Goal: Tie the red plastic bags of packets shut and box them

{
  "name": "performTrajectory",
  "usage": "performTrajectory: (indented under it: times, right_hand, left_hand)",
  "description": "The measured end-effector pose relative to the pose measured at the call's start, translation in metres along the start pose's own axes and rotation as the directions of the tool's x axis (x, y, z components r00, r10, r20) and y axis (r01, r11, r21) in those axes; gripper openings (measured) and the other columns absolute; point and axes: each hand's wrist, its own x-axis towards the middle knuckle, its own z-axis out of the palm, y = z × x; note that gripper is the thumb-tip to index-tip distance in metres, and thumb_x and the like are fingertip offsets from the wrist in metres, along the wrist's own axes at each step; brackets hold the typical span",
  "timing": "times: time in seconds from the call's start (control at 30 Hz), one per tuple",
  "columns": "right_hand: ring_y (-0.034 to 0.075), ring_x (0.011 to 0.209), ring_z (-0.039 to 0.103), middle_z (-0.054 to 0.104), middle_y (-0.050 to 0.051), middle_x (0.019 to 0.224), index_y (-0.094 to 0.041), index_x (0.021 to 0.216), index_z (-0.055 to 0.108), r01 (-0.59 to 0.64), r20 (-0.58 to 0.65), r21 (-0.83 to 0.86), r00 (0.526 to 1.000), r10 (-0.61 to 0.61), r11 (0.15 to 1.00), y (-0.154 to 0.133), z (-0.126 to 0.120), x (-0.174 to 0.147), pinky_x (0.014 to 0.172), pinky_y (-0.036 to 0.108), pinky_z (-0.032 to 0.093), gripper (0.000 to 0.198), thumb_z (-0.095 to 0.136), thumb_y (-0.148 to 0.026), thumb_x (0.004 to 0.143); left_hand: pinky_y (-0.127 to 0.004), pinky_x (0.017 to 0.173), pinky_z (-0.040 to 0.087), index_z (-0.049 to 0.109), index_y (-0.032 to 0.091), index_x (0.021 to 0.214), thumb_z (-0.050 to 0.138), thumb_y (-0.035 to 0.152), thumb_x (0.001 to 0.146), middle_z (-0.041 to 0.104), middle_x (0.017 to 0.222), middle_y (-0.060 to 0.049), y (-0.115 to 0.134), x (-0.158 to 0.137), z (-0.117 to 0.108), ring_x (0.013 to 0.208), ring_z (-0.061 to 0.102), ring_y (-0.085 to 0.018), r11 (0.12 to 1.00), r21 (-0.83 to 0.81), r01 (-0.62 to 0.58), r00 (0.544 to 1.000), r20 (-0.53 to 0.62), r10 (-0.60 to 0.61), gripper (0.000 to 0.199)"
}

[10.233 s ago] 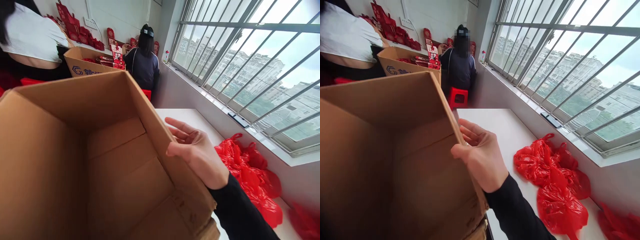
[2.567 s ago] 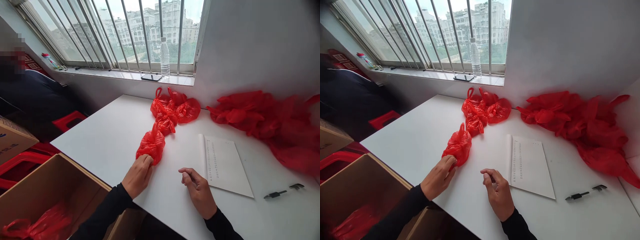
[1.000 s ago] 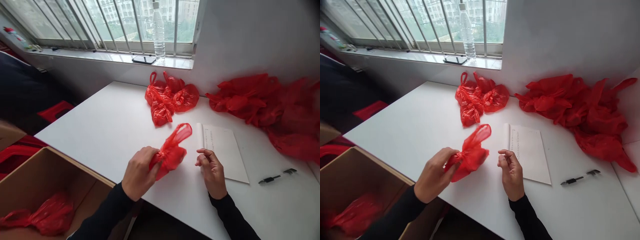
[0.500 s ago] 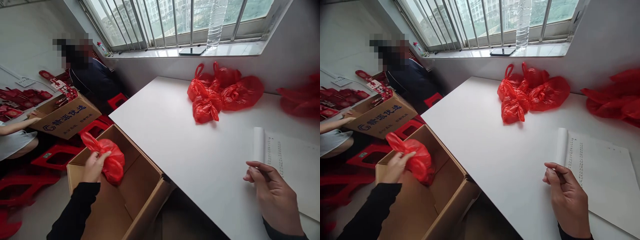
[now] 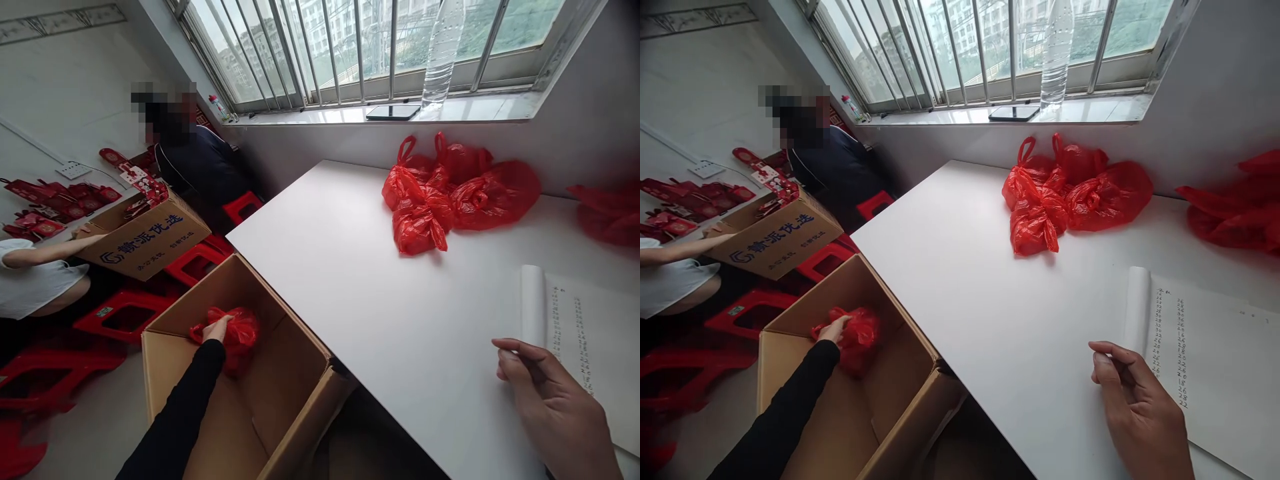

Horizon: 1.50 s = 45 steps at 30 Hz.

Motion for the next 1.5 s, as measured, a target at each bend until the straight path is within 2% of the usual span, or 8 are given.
performTrajectory:
  times: [0.1,0.2,0.37,0.5,0.63,0.73,1.2,1.5]
  right_hand:
    - [0.026,0.083,0.069,0.071,0.003,0.083,-0.03,0.1,0.073,0.076,0.001,0.022,0.997,-0.076,0.997,0.001,0.004,0.001,0.061,0.032,0.05,0.04,0.065,-0.062,0.076]
    - [0.02,0.071,0.065,0.067,0.001,0.081,-0.027,0.098,0.072,0.16,-0.015,0.071,0.987,-0.159,0.985,-0.011,0.008,-0.004,0.063,0.028,0.049,0.033,0.061,-0.055,0.084]
    - [0.017,0.062,0.055,0.06,-0.002,0.073,-0.027,0.099,0.068,0.221,0.002,0.13,0.975,-0.223,0.967,-0.025,0.014,-0.007,0.06,0.027,0.045,0.029,0.052,-0.05,0.094]
    - [0.017,0.064,0.056,0.065,0.0,0.084,-0.027,0.101,0.067,0.3,0.042,0.153,0.95,-0.31,0.941,-0.018,0.017,-0.003,0.061,0.029,0.045,0.026,0.05,-0.047,0.097]
    - [0.017,0.066,0.057,0.065,0.0,0.086,-0.027,0.101,0.066,0.385,0.063,0.123,0.917,-0.394,0.915,-0.012,0.019,0.001,0.066,0.031,0.046,0.024,0.047,-0.041,0.1]
    - [0.017,0.066,0.058,0.064,0.0,0.081,-0.026,0.1,0.066,0.425,0.054,0.1,0.901,-0.431,0.9,-0.014,0.022,0.004,0.066,0.031,0.047,0.024,0.044,-0.037,0.101]
    - [0.018,0.062,0.058,0.059,-0.001,0.072,-0.026,0.098,0.066,0.517,-0.004,-0.032,0.856,-0.518,0.855,-0.021,0.036,0.008,0.06,0.028,0.04,0.022,0.044,-0.028,0.099]
    - [0.016,0.061,0.053,0.059,-0.001,0.075,-0.025,0.099,0.066,0.437,0.043,0.125,0.894,-0.445,0.891,-0.025,0.025,0.004,0.062,0.03,0.041,0.022,0.045,-0.033,0.1]
  left_hand:
    - [-0.037,0.077,0.058,0.062,0.014,0.115,0.065,0.029,0.093,0.066,0.11,-0.007,0.031,0.0,0.004,0.091,0.066,-0.019,0.985,0.027,-0.169,0.98,-0.1,0.171,0.026]
    - [-0.04,0.083,0.057,0.061,0.014,0.117,0.066,0.025,0.092,0.065,0.111,-0.007,0.067,-0.024,0.033,0.096,0.065,-0.02,0.894,0.005,-0.448,0.886,-0.129,0.445,0.027]
    - [-0.038,0.085,0.053,0.061,0.016,0.115,0.066,0.016,0.086,0.066,0.109,-0.006,0.129,-0.115,0.12,0.096,0.064,-0.02,0.518,-0.124,-0.847,0.513,0.072,0.856,0.03]
    - [-0.038,0.087,0.053,0.062,0.018,0.115,0.06,0.02,0.087,0.064,0.115,-0.008,0.158,-0.189,0.213,0.098,0.063,-0.021,0.252,-0.221,-0.942,0.196,0.248,0.949,0.028]
    - [-0.052,0.103,0.045,0.049,0.017,0.136,0.062,0.029,0.091,0.054,0.135,-0.014,0.161,-0.228,0.29,0.125,0.052,-0.03,0.103,-0.264,-0.959,0.014,0.321,0.947,0.049]
    - [-0.059,0.111,0.036,0.05,0.019,0.138,0.065,0.032,0.09,0.046,0.147,-0.014,0.156,-0.236,0.317,0.136,0.042,-0.034,0.014,-0.252,-0.968,-0.082,0.364,0.928,0.051]
    - [-0.053,0.105,0.046,0.064,0.017,0.113,0.064,0.03,0.093,0.057,0.134,-0.011,0.153,-0.231,0.314,0.126,0.053,-0.029,0.055,-0.258,-0.965,-0.071,0.455,0.888,0.024]
    - [-0.051,0.104,0.049,0.062,0.017,0.083,0.053,0.011,0.092,0.069,0.114,-0.008,0.114,-0.256,0.257,0.122,0.059,-0.025,0.147,-0.475,-0.867,-0.142,0.519,0.843,0.014]
